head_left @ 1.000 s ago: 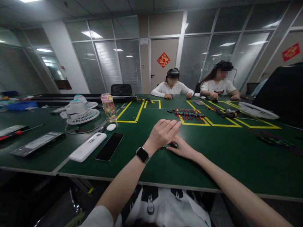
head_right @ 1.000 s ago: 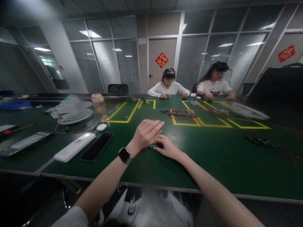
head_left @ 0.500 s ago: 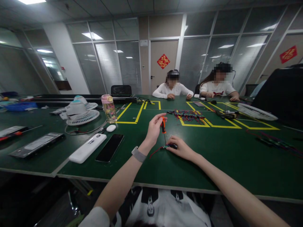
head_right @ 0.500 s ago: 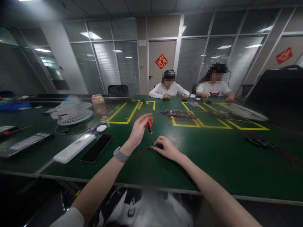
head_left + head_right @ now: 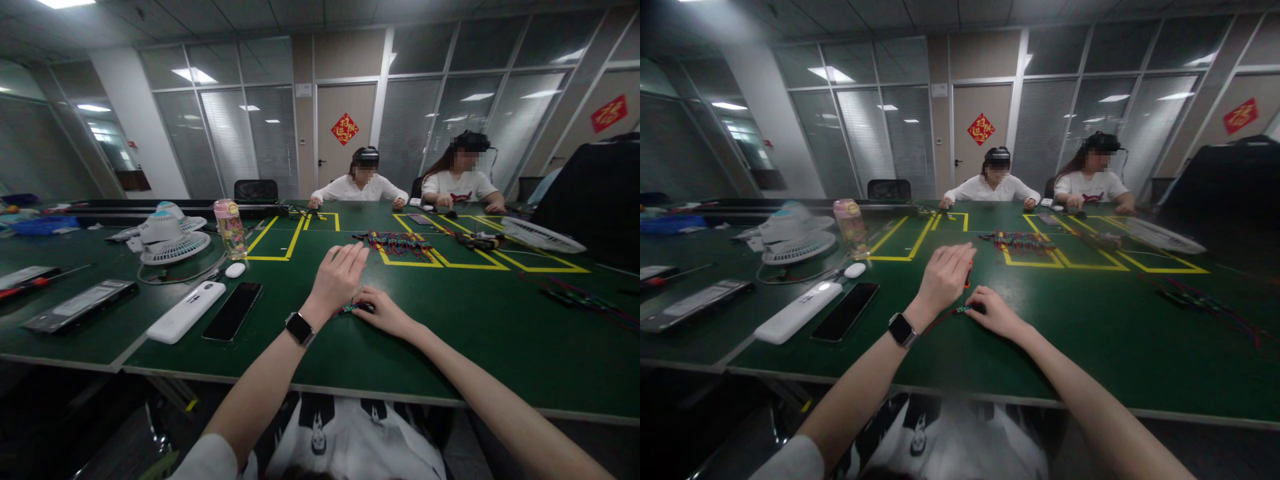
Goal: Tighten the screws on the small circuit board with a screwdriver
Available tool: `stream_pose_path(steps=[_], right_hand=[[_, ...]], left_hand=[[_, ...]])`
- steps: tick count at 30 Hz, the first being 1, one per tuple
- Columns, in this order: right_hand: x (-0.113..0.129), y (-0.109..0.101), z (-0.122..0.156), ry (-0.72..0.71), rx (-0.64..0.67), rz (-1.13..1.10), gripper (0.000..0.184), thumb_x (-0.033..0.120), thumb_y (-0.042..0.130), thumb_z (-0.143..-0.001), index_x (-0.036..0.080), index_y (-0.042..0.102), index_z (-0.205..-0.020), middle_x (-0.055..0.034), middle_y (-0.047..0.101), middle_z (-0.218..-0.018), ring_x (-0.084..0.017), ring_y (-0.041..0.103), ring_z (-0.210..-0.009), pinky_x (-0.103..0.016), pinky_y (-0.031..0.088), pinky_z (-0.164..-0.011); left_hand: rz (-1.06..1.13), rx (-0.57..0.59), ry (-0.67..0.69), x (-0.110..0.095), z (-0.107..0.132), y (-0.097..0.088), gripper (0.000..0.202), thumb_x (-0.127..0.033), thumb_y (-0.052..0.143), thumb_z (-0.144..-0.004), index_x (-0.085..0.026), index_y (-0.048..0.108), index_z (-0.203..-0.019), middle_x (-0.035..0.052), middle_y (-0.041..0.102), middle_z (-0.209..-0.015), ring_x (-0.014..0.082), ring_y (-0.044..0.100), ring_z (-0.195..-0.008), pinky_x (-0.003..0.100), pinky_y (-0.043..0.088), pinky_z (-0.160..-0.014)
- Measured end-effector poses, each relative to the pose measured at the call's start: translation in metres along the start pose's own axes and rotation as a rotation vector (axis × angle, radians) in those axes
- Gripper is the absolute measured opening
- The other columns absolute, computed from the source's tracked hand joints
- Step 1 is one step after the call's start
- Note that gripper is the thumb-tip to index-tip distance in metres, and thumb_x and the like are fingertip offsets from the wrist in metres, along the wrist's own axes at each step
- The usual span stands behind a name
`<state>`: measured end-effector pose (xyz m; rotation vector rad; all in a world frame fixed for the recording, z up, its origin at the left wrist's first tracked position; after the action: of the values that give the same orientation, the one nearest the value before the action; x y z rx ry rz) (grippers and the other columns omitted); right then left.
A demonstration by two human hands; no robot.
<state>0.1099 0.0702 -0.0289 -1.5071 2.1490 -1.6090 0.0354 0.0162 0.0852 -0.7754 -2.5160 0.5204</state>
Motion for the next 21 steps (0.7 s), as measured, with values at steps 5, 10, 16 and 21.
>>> stream_pose_path(steps=[5, 10, 16, 21], right_hand=[[-0.0009, 0.0002, 0.0, 0.017, 0.009, -0.005, 0.009, 0.024, 0.061, -0.084, 0.018, 0.068, -0.085, -0.0056, 0.061, -0.085, -0.019, 0.058, -0.08, -0.032, 0.049, -0.075], [-0.0025, 0.0003, 0.0008, 0.024, 0.008, 0.008, 0.01, 0.024, 0.062, -0.083, 0.018, 0.069, -0.087, -0.0059, 0.062, -0.086, -0.019, 0.058, -0.08, -0.033, 0.048, -0.076], [-0.0043, 0.0012, 0.0017, 0.029, 0.015, -0.002, 0.01, 0.022, 0.061, -0.084, 0.018, 0.069, -0.089, -0.0056, 0.063, -0.086, -0.019, 0.058, -0.079, -0.032, 0.048, -0.074], [-0.0084, 0.0015, 0.0013, 0.06, 0.008, -0.004, 0.01, 0.023, 0.064, -0.082, 0.018, 0.07, -0.088, -0.0057, 0.064, -0.086, -0.018, 0.058, -0.078, -0.031, 0.047, -0.073]], left_hand=[[0.095, -0.037, -0.046, 0.0053, -0.0002, -0.004, 0.032, -0.027, 0.042, -0.095, -0.01, 0.052, -0.12, 0.0102, 0.066, -0.099, 0.0196, 0.059, -0.092, 0.034, 0.043, -0.085], [0.1, -0.035, -0.022, 0.0022, -0.0007, -0.0057, 0.028, -0.027, 0.043, -0.094, -0.011, 0.057, -0.111, 0.0105, 0.066, -0.096, 0.021, 0.059, -0.091, 0.035, 0.044, -0.083], [0.138, -0.036, -0.012, -0.0016, -0.001, -0.0032, 0.032, -0.016, 0.035, -0.095, -0.008, 0.052, -0.121, 0.0124, 0.063, -0.112, 0.0203, 0.056, -0.102, 0.035, 0.043, -0.091], [0.139, -0.055, -0.025, -0.0014, -0.0006, -0.0063, 0.029, -0.03, 0.043, -0.095, -0.013, 0.057, -0.114, 0.0086, 0.064, -0.092, 0.0195, 0.058, -0.086, 0.034, 0.044, -0.08]])
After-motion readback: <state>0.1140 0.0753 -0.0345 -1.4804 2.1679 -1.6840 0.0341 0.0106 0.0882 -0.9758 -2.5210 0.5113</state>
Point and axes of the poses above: each hand's wrist, its own z-axis away from the middle knuckle, its own y-axis out of the palm, x = y × z, the point moved 9 cm from there along -z, towards the middle knuckle
